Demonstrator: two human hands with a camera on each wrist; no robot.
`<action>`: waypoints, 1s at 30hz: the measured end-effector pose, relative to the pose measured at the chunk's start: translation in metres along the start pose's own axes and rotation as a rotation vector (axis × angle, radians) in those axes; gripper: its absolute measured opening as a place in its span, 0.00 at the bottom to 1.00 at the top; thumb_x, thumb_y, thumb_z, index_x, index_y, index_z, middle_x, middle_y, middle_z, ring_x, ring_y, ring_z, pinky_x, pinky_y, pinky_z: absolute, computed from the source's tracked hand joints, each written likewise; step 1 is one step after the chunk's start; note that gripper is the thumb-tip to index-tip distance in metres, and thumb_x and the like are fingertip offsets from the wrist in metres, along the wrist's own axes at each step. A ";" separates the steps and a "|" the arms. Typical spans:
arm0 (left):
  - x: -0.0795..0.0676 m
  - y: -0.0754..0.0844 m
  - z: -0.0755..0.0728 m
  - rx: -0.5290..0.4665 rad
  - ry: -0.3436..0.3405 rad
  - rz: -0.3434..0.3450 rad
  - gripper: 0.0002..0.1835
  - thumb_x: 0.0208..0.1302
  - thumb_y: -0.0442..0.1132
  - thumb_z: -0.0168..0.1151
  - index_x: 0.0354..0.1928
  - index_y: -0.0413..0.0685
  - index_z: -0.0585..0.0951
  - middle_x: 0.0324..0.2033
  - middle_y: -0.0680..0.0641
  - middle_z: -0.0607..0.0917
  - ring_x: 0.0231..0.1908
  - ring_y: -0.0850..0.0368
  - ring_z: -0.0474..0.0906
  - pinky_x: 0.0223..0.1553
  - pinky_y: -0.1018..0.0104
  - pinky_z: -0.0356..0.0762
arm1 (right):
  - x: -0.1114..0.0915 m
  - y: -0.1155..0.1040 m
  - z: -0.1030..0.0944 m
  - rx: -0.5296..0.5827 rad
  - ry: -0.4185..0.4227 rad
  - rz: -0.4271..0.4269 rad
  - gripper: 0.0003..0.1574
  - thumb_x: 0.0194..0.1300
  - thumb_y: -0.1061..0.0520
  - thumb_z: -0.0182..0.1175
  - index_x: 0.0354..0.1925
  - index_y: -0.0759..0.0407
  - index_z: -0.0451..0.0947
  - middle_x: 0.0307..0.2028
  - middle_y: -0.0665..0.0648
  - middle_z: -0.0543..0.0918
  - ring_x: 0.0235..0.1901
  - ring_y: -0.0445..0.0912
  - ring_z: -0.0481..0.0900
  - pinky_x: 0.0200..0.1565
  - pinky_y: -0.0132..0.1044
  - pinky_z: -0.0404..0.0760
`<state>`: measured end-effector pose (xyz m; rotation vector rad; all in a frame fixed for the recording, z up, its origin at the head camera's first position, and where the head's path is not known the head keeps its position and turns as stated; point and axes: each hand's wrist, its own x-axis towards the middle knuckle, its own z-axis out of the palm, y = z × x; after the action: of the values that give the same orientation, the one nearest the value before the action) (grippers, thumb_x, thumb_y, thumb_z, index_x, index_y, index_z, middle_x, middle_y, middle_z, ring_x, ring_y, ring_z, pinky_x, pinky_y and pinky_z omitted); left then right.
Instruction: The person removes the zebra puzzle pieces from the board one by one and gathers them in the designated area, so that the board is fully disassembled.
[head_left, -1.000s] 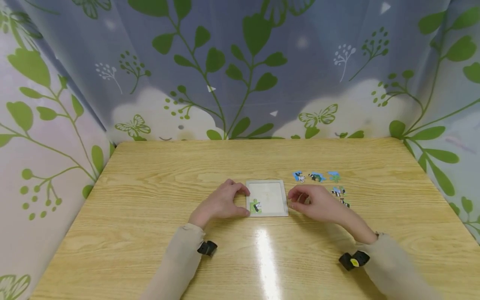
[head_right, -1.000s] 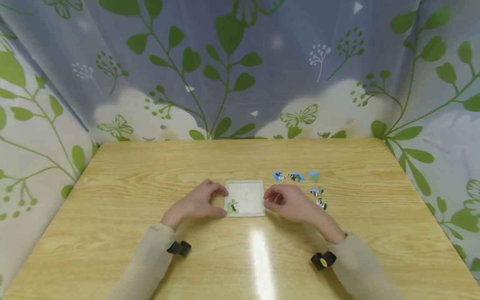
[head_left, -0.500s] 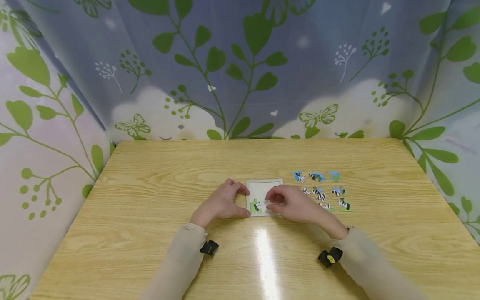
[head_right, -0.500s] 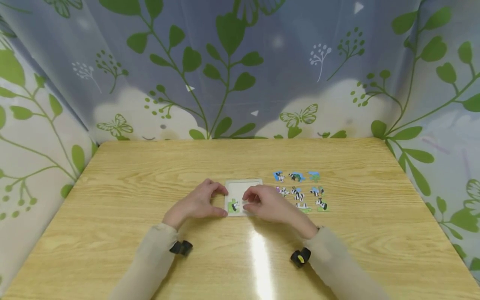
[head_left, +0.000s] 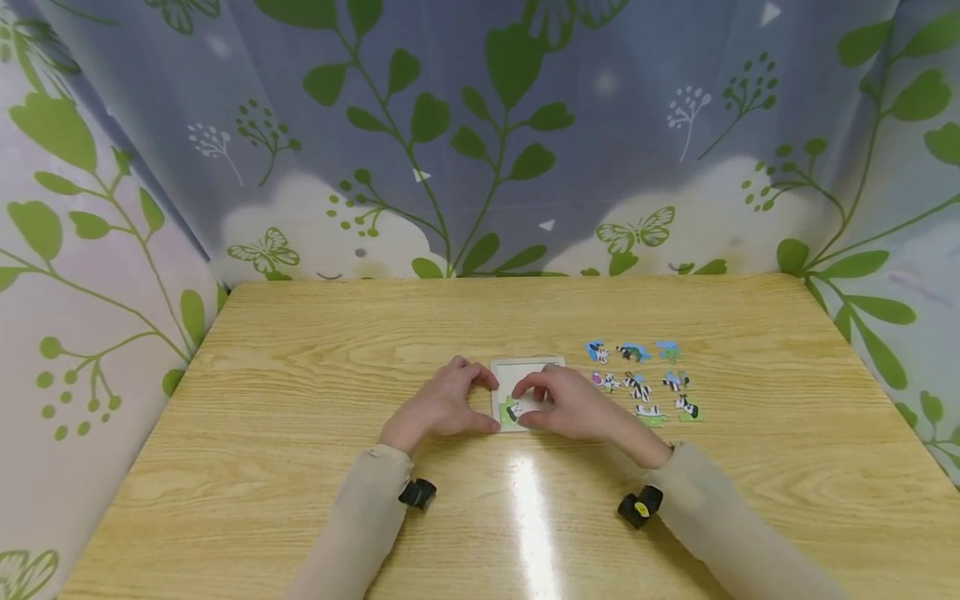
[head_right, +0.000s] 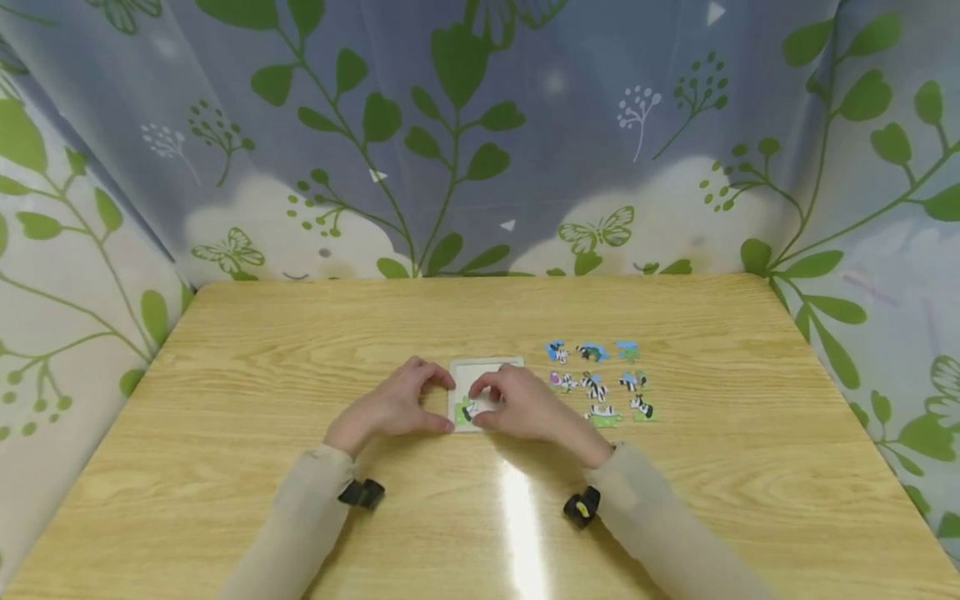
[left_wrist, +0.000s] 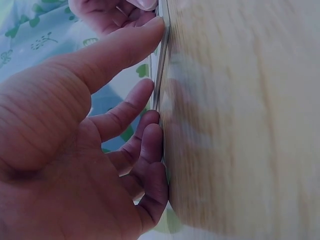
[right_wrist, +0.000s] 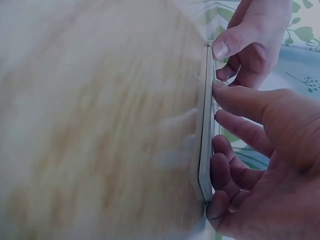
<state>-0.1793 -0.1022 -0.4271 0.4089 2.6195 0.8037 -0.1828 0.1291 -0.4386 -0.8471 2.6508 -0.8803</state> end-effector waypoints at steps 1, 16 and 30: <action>0.000 0.000 0.000 0.001 -0.001 -0.001 0.27 0.53 0.51 0.80 0.54 0.59 0.80 0.58 0.48 0.75 0.59 0.49 0.72 0.65 0.48 0.71 | 0.000 0.000 0.000 0.003 0.002 -0.009 0.18 0.61 0.53 0.73 0.50 0.53 0.85 0.33 0.52 0.79 0.32 0.42 0.70 0.36 0.34 0.69; 0.002 -0.003 0.000 -0.019 -0.001 -0.005 0.26 0.52 0.51 0.80 0.53 0.61 0.80 0.57 0.48 0.75 0.59 0.48 0.72 0.64 0.47 0.71 | 0.003 -0.003 0.002 0.077 -0.019 0.064 0.19 0.60 0.57 0.73 0.51 0.52 0.86 0.29 0.53 0.74 0.30 0.44 0.65 0.34 0.35 0.64; 0.002 0.001 0.000 -0.025 -0.005 0.000 0.26 0.53 0.49 0.81 0.53 0.58 0.81 0.56 0.48 0.75 0.58 0.49 0.72 0.65 0.50 0.71 | 0.012 -0.012 -0.001 0.110 -0.068 0.183 0.17 0.59 0.55 0.74 0.47 0.51 0.83 0.26 0.52 0.69 0.29 0.46 0.64 0.33 0.38 0.60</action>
<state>-0.1811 -0.1008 -0.4267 0.4040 2.6023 0.8332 -0.1874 0.1149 -0.4308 -0.5866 2.5458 -0.9234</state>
